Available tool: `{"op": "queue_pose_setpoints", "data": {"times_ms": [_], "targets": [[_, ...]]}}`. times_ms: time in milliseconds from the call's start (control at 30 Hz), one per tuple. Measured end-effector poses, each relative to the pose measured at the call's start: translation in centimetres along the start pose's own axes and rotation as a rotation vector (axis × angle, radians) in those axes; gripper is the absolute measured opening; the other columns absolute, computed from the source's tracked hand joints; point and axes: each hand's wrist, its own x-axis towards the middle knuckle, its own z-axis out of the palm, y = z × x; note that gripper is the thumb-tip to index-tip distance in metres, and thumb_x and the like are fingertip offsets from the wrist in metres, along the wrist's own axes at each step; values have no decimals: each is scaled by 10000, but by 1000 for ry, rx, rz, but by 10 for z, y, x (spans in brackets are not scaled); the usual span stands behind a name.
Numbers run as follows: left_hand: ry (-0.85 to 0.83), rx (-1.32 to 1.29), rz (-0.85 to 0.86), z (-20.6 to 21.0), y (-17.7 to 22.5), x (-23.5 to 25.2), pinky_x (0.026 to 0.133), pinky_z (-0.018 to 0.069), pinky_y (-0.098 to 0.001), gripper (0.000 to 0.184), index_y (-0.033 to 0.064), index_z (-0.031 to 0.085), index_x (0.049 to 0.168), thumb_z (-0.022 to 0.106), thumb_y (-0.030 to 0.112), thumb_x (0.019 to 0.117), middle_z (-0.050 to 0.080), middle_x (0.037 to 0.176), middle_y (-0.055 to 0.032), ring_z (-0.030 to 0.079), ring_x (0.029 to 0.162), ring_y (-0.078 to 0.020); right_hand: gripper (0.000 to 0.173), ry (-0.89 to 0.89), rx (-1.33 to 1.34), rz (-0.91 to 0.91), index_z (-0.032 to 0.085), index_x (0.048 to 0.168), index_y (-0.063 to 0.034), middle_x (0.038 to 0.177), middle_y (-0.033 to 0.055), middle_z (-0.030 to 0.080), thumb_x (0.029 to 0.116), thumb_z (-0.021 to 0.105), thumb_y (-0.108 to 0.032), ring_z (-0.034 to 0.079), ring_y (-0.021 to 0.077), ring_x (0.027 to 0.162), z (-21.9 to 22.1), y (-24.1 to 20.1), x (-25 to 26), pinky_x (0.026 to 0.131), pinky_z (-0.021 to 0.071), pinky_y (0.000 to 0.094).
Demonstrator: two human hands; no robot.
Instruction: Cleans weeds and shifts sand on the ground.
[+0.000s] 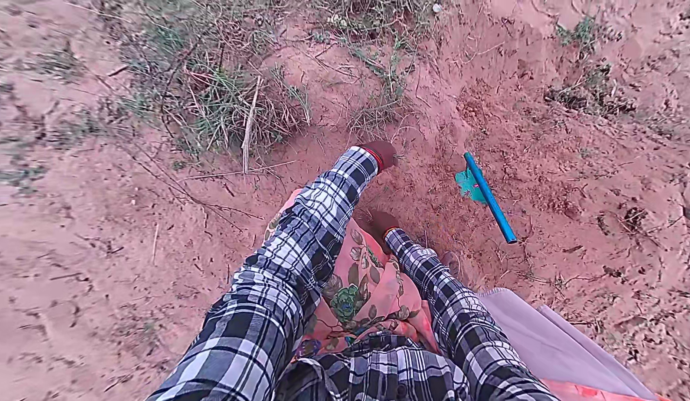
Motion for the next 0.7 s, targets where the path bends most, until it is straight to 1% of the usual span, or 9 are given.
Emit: {"op": "queue_pose_setpoints", "data": {"times_ms": [133, 200, 267, 333, 400, 467, 533, 600, 700], "targets": [[4, -55, 15, 2, -8, -2, 1084, 432, -614, 342, -17, 645, 1311, 459, 185, 1108, 663, 1285, -251, 633, 1224, -407, 359, -2, -42, -28, 616, 1383, -124, 1302, 202, 682, 1034, 526, -126, 648, 423, 1216, -19, 11, -15, 959, 513, 659], [-9, -89, 0, 4, -19, 3, 1095, 430, -598, 338, 0, 645, 1329, 454, 173, 1110, 667, 1299, -231, 642, 1215, -391, 327, 29, 33, -13, 633, 1344, -80, 1278, 210, 687, 1063, 512, -197, 646, 406, 1218, -23, 12, -21, 987, 504, 627], [21, -119, -80, 8, -36, 15, 1107, 417, -620, 361, -20, 635, 1340, 471, 197, 1104, 658, 1322, -247, 625, 1250, -415, 337, 168, 181, -15, 675, 1230, -12, 1166, 231, 714, 1077, 492, -249, 672, 393, 1158, -28, 8, -34, 991, 503, 590], [-9, -132, -257, 6, -42, 14, 1128, 391, -635, 420, -105, 587, 1342, 498, 228, 1101, 590, 1381, -321, 547, 1344, -461, 387, 400, 332, -75, 722, 1034, 36, 953, 241, 731, 1077, 523, -293, 713, 406, 979, -37, 6, -49, 883, 526, 597], [-125, -101, -409, 2, -21, -4, 1169, 352, -593, 391, -174, 548, 1334, 488, 121, 1085, 509, 1455, -361, 469, 1420, -462, 392, 459, 375, -36, 706, 968, 37, 884, 240, 711, 1074, 536, -299, 707, 421, 906, -51, 19, -55, 810, 527, 621], [-170, -67, -470, -1, -4, -11, 1190, 333, -558, 365, -191, 540, 1333, 482, 55, 1070, 486, 1481, -360, 448, 1440, -449, 331, 436, 383, 85, 695, 1054, 32, 979, 261, 715, 1065, 542, -262, 698, 441, 988, -73, 39, -44, 856, 518, 647], [-192, -5, -497, -4, 4, -10, 1182, 358, -553, 379, -163, 515, 1378, 430, 66, 1089, 475, 1509, -334, 454, 1447, -431, 293, 397, 363, 173, 683, 1200, -4, 1123, 259, 718, 1047, 579, -232, 686, 443, 1096, -88, 52, -25, 931, 512, 657], [-180, -54, -543, -2, 3, -6, 1178, 359, -573, 405, -141, 489, 1421, 389, 90, 1105, 455, 1532, -326, 441, 1457, -432, 342, 274, 257, 165, 647, 1321, -32, 1241, 257, 689, 1003, 624, -156, 656, 454, 1173, -92, 53, -8, 964, 506, 669], [-129, -143, -626, 2, 3, 3, 1182, 349, -580, 410, -133, 501, 1418, 408, 106, 1098, 460, 1535, -314, 437, 1464, -421, 499, 145, 96, 84, 558, 1464, -127, 1278, 255, 675, 971, 635, -116, 657, 472, 1169, -87, 38, 15, 926, 520, 687]]}}
